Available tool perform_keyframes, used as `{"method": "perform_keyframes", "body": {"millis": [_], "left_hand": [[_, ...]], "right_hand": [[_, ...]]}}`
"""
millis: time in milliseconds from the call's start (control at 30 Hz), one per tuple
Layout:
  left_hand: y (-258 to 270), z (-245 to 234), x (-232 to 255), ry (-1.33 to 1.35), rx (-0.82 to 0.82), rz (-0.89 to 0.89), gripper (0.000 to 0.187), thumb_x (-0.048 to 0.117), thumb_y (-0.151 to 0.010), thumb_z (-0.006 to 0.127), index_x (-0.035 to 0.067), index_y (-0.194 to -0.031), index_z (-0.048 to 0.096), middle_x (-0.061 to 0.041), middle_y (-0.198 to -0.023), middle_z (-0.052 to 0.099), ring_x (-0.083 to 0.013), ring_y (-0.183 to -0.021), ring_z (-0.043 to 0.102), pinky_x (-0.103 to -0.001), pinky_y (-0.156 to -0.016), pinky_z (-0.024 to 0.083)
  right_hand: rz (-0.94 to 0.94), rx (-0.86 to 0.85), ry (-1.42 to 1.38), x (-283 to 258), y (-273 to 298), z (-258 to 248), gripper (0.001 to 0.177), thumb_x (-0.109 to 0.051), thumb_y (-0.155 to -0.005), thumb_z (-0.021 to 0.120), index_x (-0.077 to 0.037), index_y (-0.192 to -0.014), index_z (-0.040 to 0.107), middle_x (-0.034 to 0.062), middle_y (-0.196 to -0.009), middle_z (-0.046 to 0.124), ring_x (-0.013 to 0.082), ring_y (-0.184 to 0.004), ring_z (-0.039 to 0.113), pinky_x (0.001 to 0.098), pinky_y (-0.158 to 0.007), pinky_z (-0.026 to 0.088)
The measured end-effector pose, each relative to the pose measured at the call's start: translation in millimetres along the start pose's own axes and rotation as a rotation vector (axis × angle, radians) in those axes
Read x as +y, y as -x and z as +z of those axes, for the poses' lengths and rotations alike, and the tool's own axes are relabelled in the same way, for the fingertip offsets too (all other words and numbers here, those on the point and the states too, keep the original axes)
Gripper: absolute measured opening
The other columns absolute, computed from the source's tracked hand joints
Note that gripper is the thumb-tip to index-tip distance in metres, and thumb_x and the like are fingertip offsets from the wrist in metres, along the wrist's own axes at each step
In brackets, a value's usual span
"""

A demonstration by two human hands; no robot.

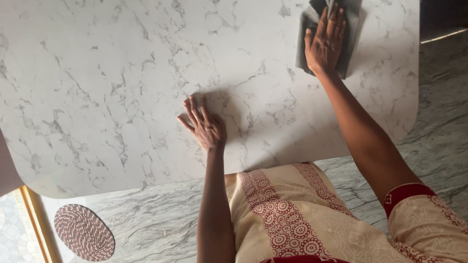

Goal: The person wipes a white marble-patterned table surface using a dark cloth. They move the cloth in circular and back-and-forth motions across the tabletop, covering different areas systematically.

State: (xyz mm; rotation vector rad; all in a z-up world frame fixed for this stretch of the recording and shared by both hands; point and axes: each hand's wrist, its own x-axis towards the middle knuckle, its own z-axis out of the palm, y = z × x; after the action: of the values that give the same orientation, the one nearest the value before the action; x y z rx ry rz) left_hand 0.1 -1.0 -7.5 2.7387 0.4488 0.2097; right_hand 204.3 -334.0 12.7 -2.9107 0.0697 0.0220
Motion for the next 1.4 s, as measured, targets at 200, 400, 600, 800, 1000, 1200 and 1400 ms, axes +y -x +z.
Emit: {"method": "perform_keyframes", "body": {"millis": [200,400,600,800,1000,1200,1400], "left_hand": [[1,-12,5,0.038,-0.083,-0.045,0.076,0.013,-0.086,0.051,0.021,-0.16,0.036,-0.009,-0.171,0.026,-0.0281,-0.162,0.015,-0.063,-0.129,-0.005],[-1,-17,7,0.04,-0.112,-0.056,0.074,0.013,-0.086,0.05,0.021,-0.159,0.038,-0.008,-0.171,0.025,-0.0275,-0.161,0.014,-0.063,-0.128,-0.005],[0,-17,7,0.059,-0.078,-0.056,0.07,0.013,-0.089,0.049,0.022,-0.158,0.04,-0.007,-0.171,0.026,-0.0263,-0.161,0.014,-0.062,-0.129,-0.004],[1,-22,9,0.092,-0.096,-0.075,0.07,0.014,-0.087,0.05,0.02,-0.157,0.041,-0.007,-0.17,0.028,-0.0267,-0.161,0.016,-0.062,-0.129,-0.004],[3,-11,1,0.048,-0.073,-0.034,0.071,0.014,-0.088,0.049,0.022,-0.159,0.041,-0.007,-0.171,0.027,-0.0267,-0.16,0.016,-0.061,-0.129,-0.004],[5,-1,-6,0.031,-0.015,0.017,0.07,0.014,-0.091,0.049,0.02,-0.16,0.04,-0.009,-0.171,0.029,-0.0286,-0.161,0.017,-0.061,-0.129,-0.004],[8,0,-7,0.053,0.003,0.046,0.069,0.013,-0.09,0.05,0.018,-0.159,0.042,-0.013,-0.17,0.029,-0.0325,-0.16,0.019,-0.063,-0.128,-0.001]], "right_hand": [[-0.196,-0.074,0.036,-55,-29,31,0.068,-0.038,-0.117,0.038,0.0,-0.168,0.015,0.024,-0.173,0.008,0.0396,-0.161,0.009,0.0531,-0.133,0.01],[-0.487,-0.005,-0.028,-130,5,61,0.069,-0.04,-0.114,0.039,0.001,-0.166,0.022,0.0208,-0.174,0.013,0.0359,-0.162,0.015,0.0521,-0.134,0.018],[-0.723,-0.05,-0.043,-172,66,71,0.066,-0.039,-0.113,0.045,0.002,-0.162,0.029,0.0239,-0.171,0.018,0.0382,-0.159,0.019,0.0525,-0.131,0.02],[-0.995,-0.187,-0.029,-138,97,33,0.07,-0.045,-0.108,0.043,-0.002,-0.163,0.031,0.0189,-0.17,0.024,0.0335,-0.158,0.023,0.0558,-0.129,0.019],[-0.803,-0.17,0.091,-51,58,3,0.068,-0.045,-0.113,0.041,-0.005,-0.166,0.027,0.0208,-0.172,0.025,0.034,-0.16,0.022,0.0593,-0.13,0.014],[-0.421,-0.125,0.123,61,48,-16,0.072,-0.049,-0.112,0.036,-0.002,-0.164,0.024,0.0243,-0.171,0.022,0.038,-0.159,0.019,0.06,-0.128,0.009],[-0.134,-0.034,0.1,154,108,-46,0.074,-0.049,-0.113,0.038,0.001,-0.166,0.022,0.0273,-0.169,0.021,0.0429,-0.158,0.018,0.0602,-0.127,0.011]]}}
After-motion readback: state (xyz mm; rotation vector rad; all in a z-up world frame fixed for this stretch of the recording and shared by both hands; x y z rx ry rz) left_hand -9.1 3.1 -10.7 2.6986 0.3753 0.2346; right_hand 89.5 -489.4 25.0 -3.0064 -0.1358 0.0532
